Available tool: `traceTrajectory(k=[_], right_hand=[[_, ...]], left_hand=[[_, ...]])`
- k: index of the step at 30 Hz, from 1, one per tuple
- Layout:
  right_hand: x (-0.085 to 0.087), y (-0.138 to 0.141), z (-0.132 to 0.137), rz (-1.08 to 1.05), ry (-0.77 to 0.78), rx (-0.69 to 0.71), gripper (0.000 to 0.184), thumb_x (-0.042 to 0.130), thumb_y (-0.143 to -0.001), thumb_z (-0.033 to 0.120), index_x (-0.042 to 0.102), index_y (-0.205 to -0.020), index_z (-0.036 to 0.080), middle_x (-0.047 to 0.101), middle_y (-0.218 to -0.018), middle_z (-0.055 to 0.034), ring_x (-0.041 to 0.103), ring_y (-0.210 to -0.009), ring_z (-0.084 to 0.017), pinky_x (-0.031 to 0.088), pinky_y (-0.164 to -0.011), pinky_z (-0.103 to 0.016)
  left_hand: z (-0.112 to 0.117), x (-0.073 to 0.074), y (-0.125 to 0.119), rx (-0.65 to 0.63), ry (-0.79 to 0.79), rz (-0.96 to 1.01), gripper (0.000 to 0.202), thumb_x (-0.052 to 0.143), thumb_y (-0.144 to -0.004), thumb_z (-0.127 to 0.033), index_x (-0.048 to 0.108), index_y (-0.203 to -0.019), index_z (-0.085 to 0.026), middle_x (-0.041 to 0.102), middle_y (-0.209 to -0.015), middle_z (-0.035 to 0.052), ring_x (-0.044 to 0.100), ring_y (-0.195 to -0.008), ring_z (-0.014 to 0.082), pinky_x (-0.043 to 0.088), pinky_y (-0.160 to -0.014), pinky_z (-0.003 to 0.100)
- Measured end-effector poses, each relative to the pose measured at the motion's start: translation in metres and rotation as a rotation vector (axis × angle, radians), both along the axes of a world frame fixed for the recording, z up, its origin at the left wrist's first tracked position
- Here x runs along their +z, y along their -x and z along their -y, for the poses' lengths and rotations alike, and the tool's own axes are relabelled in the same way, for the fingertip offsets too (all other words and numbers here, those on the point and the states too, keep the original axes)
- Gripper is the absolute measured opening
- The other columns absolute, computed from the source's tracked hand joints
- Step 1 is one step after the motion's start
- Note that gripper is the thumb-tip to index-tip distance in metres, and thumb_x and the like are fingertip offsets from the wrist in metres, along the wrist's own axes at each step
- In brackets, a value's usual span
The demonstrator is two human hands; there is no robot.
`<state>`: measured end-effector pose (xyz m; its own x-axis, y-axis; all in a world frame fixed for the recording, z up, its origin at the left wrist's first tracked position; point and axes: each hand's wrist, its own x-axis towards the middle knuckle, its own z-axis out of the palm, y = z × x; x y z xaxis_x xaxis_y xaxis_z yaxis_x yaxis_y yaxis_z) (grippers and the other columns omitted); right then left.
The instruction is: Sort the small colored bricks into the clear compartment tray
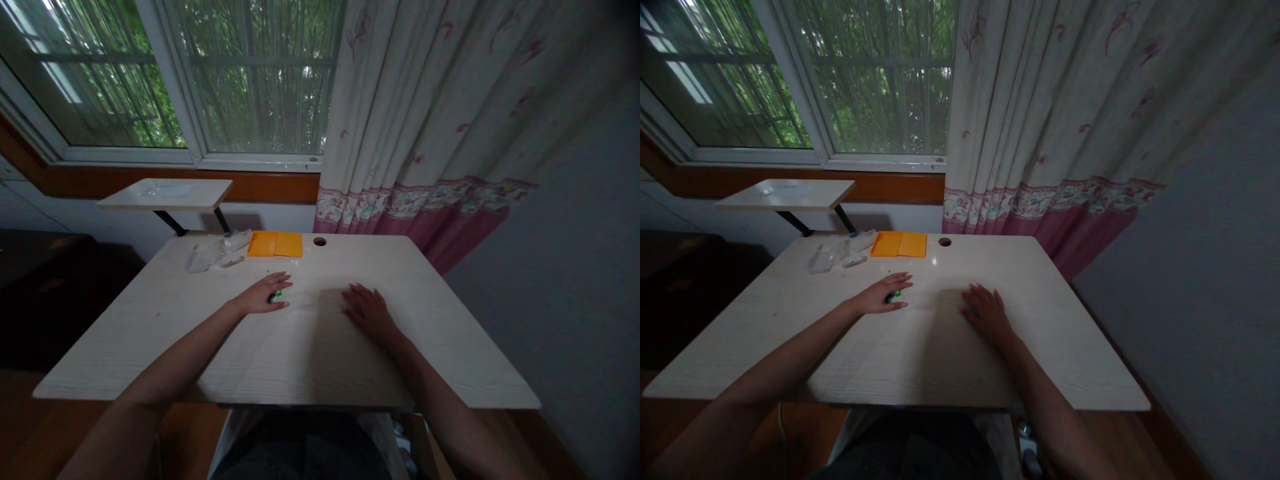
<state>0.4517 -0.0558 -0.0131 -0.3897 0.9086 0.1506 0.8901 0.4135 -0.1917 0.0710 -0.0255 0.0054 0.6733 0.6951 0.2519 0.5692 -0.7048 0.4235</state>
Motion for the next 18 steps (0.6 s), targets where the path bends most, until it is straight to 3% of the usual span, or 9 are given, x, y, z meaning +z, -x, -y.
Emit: traceTrajectory(k=[5, 13, 18], right_hand=[[0.002, 0.001, 0.001, 0.009, 0.012, -0.006, 0.051, 0.038, -0.098, 0.053, 0.051, -0.143, 0.031, 0.041, -0.157, -0.0056, 0.034, -0.147, -0.026, 0.019, -0.121, -0.056], [0.004, 0.003, 0.002, 0.013, 0.01, -0.01, 0.05, 0.038, -0.099, 0.051, 0.052, -0.142, 0.029, 0.041, -0.157, -0.0056, 0.034, -0.147, -0.025, 0.02, -0.121, -0.055], [0.004, 0.002, 0.002, 0.016, 0.017, -0.002, 0.051, 0.037, -0.099, 0.051, 0.051, -0.143, 0.029, 0.04, -0.157, -0.0051, 0.034, -0.147, -0.026, 0.019, -0.121, -0.056]], left_hand=[[0.007, -0.001, -0.023, -0.079, -0.01, 0.022, 0.057, 0.063, -0.089, -0.048, 0.054, -0.14, -0.025, 0.046, -0.152, 0.0132, 0.037, -0.146, 0.0259, 0.033, -0.119, 0.05], [0.026, 0.005, -0.078, -0.298, 0.04, 0.064, 0.04, 0.052, -0.097, -0.035, 0.06, -0.134, -0.025, 0.055, -0.145, 0.0105, 0.043, -0.142, 0.0222, 0.038, -0.118, 0.043], [0.034, 0.006, -0.097, -0.323, 0.05, 0.112, 0.033, 0.051, -0.097, -0.034, 0.066, -0.125, -0.024, 0.06, -0.137, 0.012, 0.048, -0.137, 0.0225, 0.042, -0.114, 0.04]])
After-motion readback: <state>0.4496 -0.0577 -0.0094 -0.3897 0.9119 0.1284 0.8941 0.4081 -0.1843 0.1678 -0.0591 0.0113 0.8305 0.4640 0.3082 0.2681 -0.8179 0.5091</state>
